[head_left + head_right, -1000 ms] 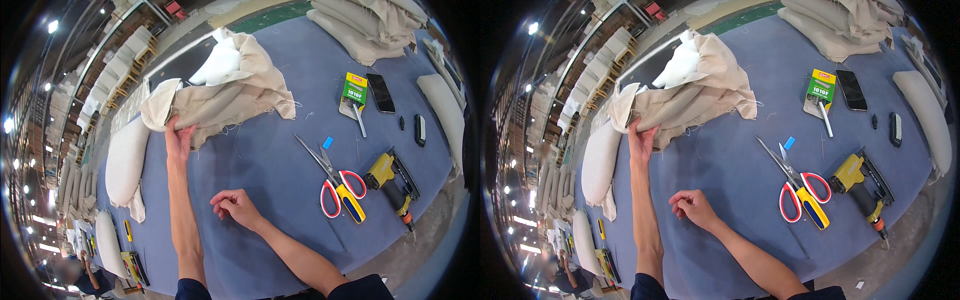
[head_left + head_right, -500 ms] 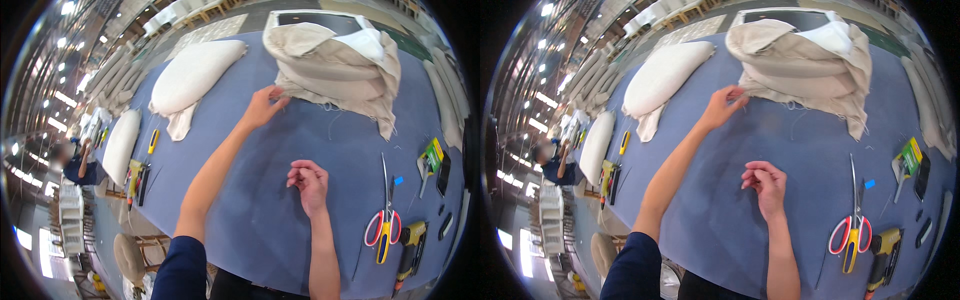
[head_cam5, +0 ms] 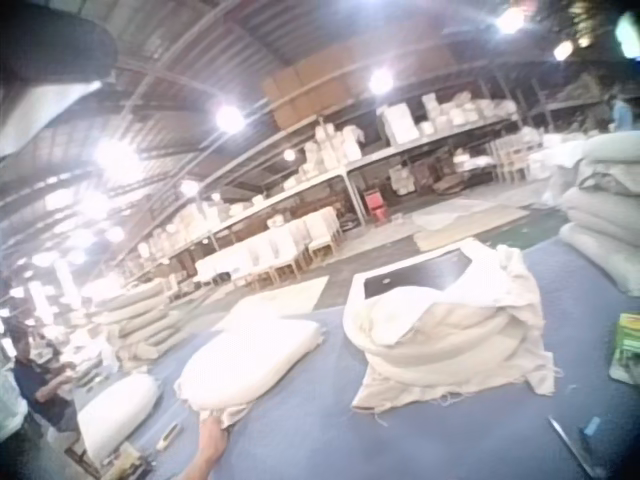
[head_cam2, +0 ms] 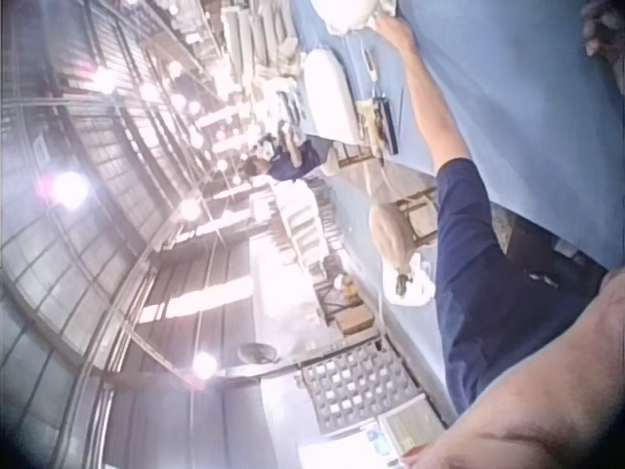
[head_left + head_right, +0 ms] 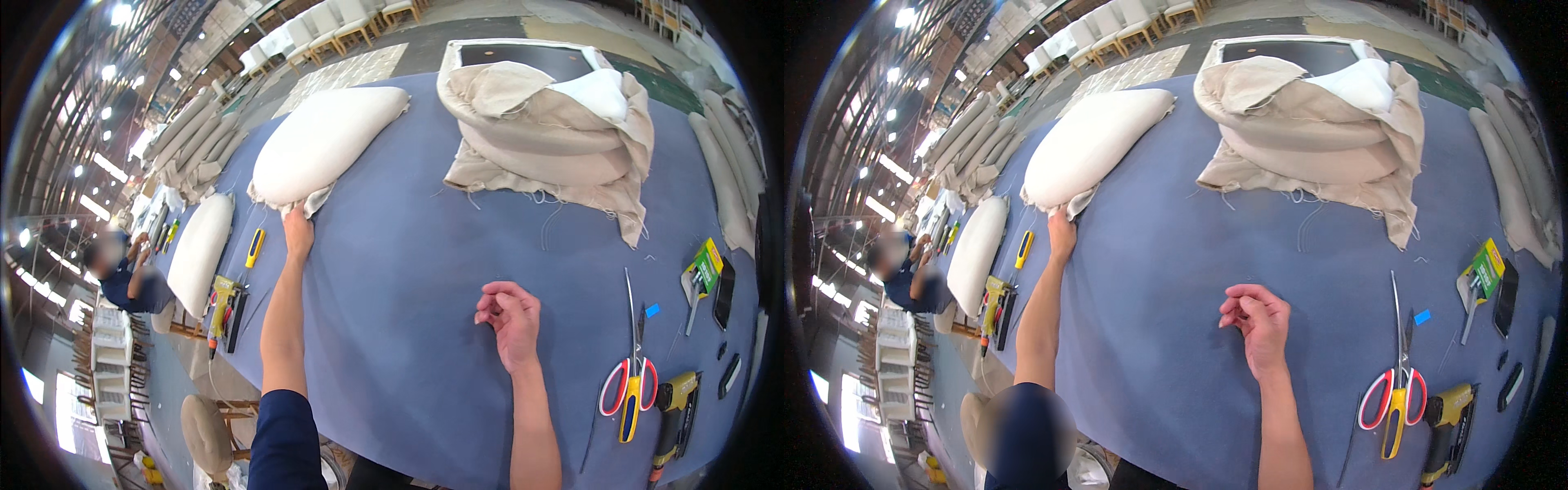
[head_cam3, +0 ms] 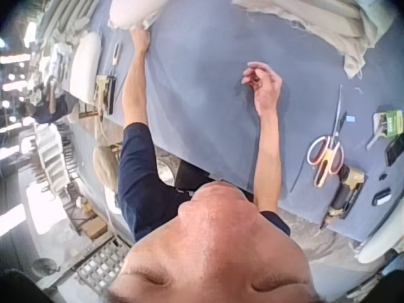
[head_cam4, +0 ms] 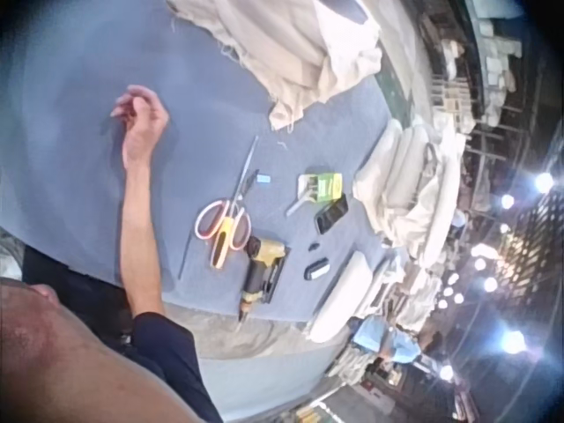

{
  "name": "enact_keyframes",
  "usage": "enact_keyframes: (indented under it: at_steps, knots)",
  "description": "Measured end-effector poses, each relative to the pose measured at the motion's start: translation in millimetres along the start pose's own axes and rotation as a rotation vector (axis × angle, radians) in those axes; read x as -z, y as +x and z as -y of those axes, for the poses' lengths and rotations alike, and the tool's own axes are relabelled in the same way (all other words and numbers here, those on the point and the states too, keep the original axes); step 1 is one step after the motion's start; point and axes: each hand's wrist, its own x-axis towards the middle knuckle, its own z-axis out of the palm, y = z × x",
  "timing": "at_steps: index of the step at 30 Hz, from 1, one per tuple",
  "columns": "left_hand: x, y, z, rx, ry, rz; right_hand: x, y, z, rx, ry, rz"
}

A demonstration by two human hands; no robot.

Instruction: The person staples fabric onto chair cushions using a staple gun. They smooth the fabric, pull it taut, and secure it to the cushion base. The person also uses scissors to trim excess fabric and a screwdriver to adjust the cushion. They repeat this process for multiple cushions.

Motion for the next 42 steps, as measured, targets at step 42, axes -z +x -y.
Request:
enact_keyframes:
  at_steps: [42]
  knots:
    - [480,-155,-164,-0.961,-0.059,-0.043,60,7,-19,0.195,0.407,0.292]
